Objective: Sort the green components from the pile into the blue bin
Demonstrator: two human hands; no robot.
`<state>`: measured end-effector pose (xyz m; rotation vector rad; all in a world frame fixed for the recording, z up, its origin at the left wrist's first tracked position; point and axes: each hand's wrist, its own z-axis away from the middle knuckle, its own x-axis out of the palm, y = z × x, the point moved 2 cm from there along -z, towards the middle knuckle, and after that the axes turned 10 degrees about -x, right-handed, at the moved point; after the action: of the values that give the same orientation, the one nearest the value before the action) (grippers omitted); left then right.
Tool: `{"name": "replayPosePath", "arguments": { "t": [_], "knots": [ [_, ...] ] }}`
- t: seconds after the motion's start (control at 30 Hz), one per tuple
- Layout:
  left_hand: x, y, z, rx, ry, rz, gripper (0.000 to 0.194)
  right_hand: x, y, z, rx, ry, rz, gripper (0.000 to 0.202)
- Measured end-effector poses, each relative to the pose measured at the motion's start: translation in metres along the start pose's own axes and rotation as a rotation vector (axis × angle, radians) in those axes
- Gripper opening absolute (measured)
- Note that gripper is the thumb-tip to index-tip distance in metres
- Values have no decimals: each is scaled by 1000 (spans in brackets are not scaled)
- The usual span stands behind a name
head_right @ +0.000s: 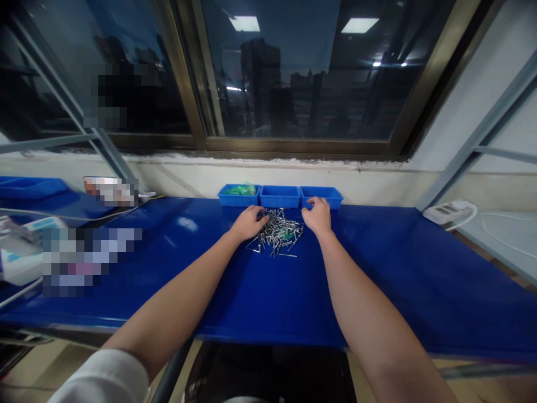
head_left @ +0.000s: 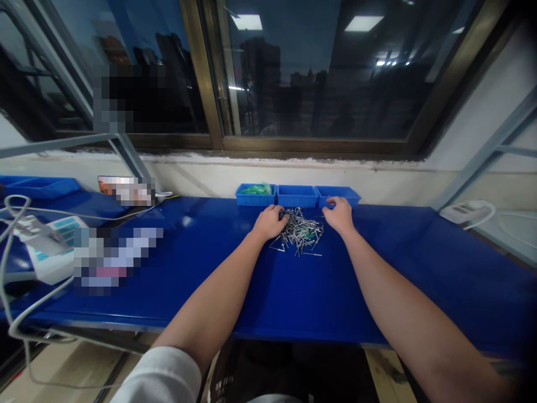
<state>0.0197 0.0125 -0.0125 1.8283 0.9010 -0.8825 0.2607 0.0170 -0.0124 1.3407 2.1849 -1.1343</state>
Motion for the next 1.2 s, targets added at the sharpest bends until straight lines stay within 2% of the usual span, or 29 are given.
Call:
{"name": "replayPosePath", "arguments": {
  "t": [0.2,0.3,0.7,0.97,1.2],
  "knots": [
    [0,1,0,7,-9,7,36,8,0,6,-23,-293,42,34],
    [1,1,0,11,-13,15,35,10,-2,9,-27,-357,10,36],
    [1,3,1,27,-29,27,35,17,-11,12,-141,-350,5,33],
    [-1,5,2,46,-11,53,35,8,-25,13,-176,-306,-67,34],
    [-8,13,5,154,56,167,35,6,-53,16,-399,-342,-243,28]
  ]
}}
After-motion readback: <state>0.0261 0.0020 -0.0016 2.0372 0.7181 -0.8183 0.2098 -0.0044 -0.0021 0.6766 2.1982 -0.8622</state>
